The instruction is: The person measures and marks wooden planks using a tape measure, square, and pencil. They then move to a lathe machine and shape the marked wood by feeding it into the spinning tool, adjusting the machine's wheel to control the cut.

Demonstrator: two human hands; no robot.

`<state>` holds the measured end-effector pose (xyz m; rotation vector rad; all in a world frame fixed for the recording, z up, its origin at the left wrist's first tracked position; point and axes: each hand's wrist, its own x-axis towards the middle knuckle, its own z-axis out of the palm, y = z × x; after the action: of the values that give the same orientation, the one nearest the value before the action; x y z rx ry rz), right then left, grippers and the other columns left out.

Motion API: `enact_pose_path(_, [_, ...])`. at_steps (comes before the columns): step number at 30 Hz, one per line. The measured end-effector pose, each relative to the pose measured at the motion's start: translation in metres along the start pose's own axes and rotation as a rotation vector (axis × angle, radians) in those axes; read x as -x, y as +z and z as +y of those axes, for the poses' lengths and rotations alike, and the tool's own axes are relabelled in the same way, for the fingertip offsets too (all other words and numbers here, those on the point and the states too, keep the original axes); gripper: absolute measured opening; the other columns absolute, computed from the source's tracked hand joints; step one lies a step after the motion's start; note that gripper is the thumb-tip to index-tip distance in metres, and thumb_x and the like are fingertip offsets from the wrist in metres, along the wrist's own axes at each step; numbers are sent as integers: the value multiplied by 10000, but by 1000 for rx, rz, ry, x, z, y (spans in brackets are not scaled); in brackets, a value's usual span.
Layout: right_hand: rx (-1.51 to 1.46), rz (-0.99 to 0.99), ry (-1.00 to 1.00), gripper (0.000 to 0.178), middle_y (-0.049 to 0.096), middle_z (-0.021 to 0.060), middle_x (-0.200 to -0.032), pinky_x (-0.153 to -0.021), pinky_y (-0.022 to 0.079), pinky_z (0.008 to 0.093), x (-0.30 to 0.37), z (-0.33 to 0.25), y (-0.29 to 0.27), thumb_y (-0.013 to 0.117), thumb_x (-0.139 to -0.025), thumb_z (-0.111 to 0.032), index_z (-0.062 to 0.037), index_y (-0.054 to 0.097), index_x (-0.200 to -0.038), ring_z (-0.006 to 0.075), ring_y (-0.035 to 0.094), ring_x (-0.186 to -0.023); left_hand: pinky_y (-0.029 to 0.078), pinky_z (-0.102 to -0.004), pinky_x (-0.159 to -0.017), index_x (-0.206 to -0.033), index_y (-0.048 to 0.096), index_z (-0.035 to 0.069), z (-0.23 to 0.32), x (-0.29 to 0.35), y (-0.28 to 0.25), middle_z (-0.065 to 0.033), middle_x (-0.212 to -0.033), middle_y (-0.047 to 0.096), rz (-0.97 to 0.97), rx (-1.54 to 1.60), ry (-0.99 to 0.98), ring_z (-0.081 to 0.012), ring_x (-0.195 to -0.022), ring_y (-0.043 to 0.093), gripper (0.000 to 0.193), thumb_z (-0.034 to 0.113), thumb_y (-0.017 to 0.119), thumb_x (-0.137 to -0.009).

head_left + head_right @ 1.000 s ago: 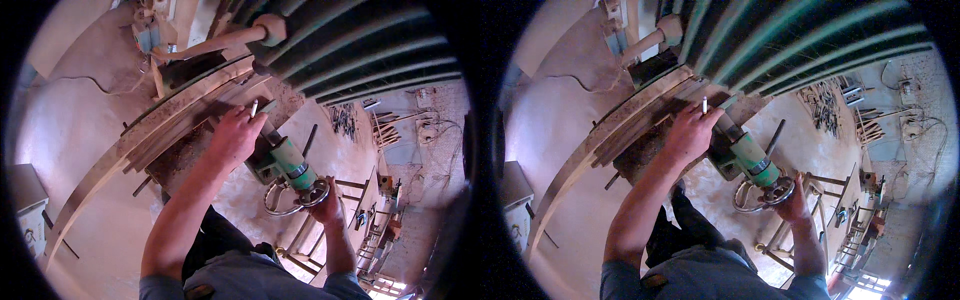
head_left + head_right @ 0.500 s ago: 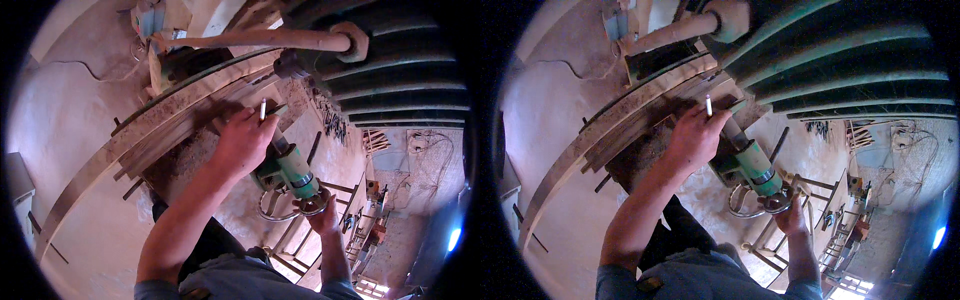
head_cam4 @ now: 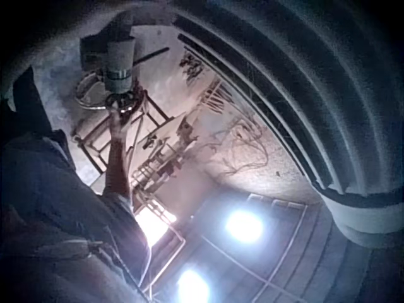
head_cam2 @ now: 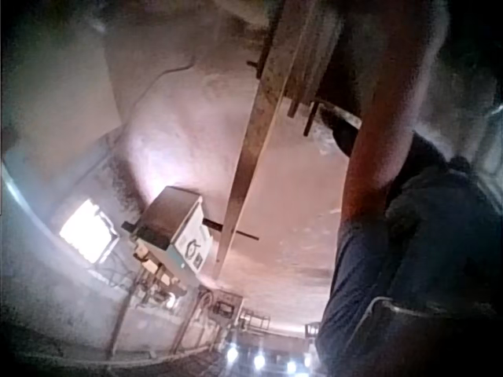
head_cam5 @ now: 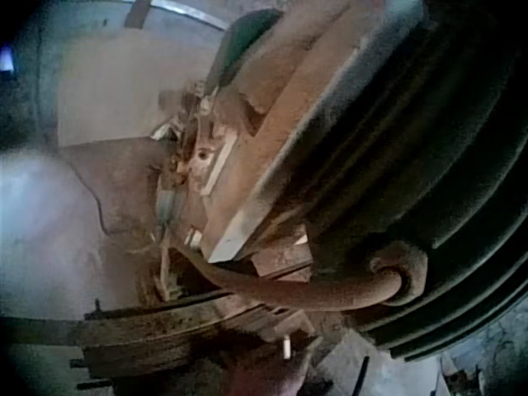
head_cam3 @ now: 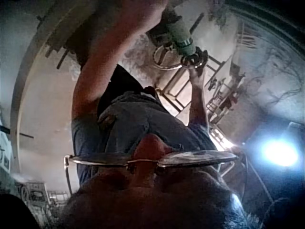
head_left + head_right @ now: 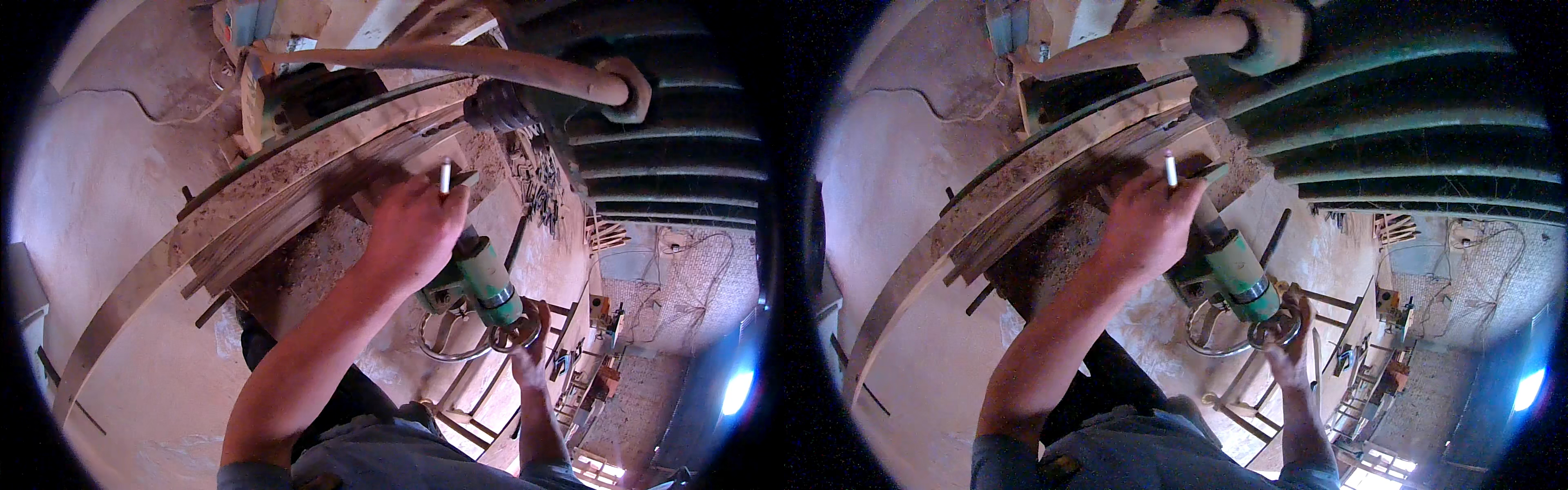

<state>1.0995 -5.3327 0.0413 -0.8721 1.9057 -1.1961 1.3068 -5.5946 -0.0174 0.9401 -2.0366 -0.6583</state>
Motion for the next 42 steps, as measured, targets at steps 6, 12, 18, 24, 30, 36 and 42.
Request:
enact_pose_path(6, [-331, -40, 320, 762, 503, 172, -1372, -951, 498, 492, -7, -8, -3, 601, -903, -576, -127, 347, -1464, 333, 563, -1196, 543, -403, -800, -1045, 646, 69, -2, 7, 2, -120, -910, 704, 105, 46, 65, -301, -865, 670, 326, 0, 625, -727])
enact_pose_path(12, [214, -18, -94, 885, 470, 171, -1359, -955, 500, 454, -2, 6, -3, 675, -874, -524, -117, 206, -1504, 312, 567, -1178, 546, -408, -785, -1033, 650, 71, -6, 3, -1, -119, -900, 701, 102, 81, 84, -296, -862, 668, 319, -1, 629, -722])
enact_pose_path(18, [-594, -432, 461, 846, 479, 224, -1345, -974, 493, 510, -32, 5, -36, 556, -910, -614, -77, 241, -1483, 355, 525, -1234, 545, -417, -784, -1023, 650, 66, -7, 5, 5, -113, -914, 700, 80, 38, 54, -309, -869, 662, 322, -15, 631, -711])
enact_pose_path(24, [612, -68, -523, 812, 473, 171, -1388, -983, 484, 485, -5, -7, 9, 703, -879, -469, -90, 290, -1466, 339, 508, -1248, 540, -432, -774, -1042, 647, 63, -5, 7, 2, -113, -930, 699, 90, 64, 84, -317, -848, 653, 363, -32, 628, -692])
enact_pose_path(30, [-513, 0, 504, 679, 561, 209, -1278, -928, 520, 520, -20, 1, -27, 443, -952, -641, -114, 427, -1379, 350, 587, -1159, 543, -434, -788, -1080, 641, 65, -8, 4, -1, -122, -947, 697, 17, 49, 53, -328, -848, 655, 388, -29, 627, -704])
enact_pose_path(36, [-24, -3, 150, 614, 533, 140, -1263, -940, 500, 434, -18, 0, -11, 480, -982, -553, -99, 399, -1387, 296, 533, -1203, 544, -436, -803, -1082, 634, 60, -7, 5, 1, -126, -945, 697, 59, 44, 94, -333, -860, 657, 363, -17, 621, -727])
enact_pose_path(42, [377, 67, -316, 683, 519, 169, -1314, -1010, 434, 409, -7, -3, -5, 468, -993, -539, -7, 383, -1413, 266, 522, -1210, 543, -433, -785, -1054, 633, 61, -3, 6, 0, -135, -934, 692, 25, 45, 107, -330, -845, 656, 343, -17, 620, -721])
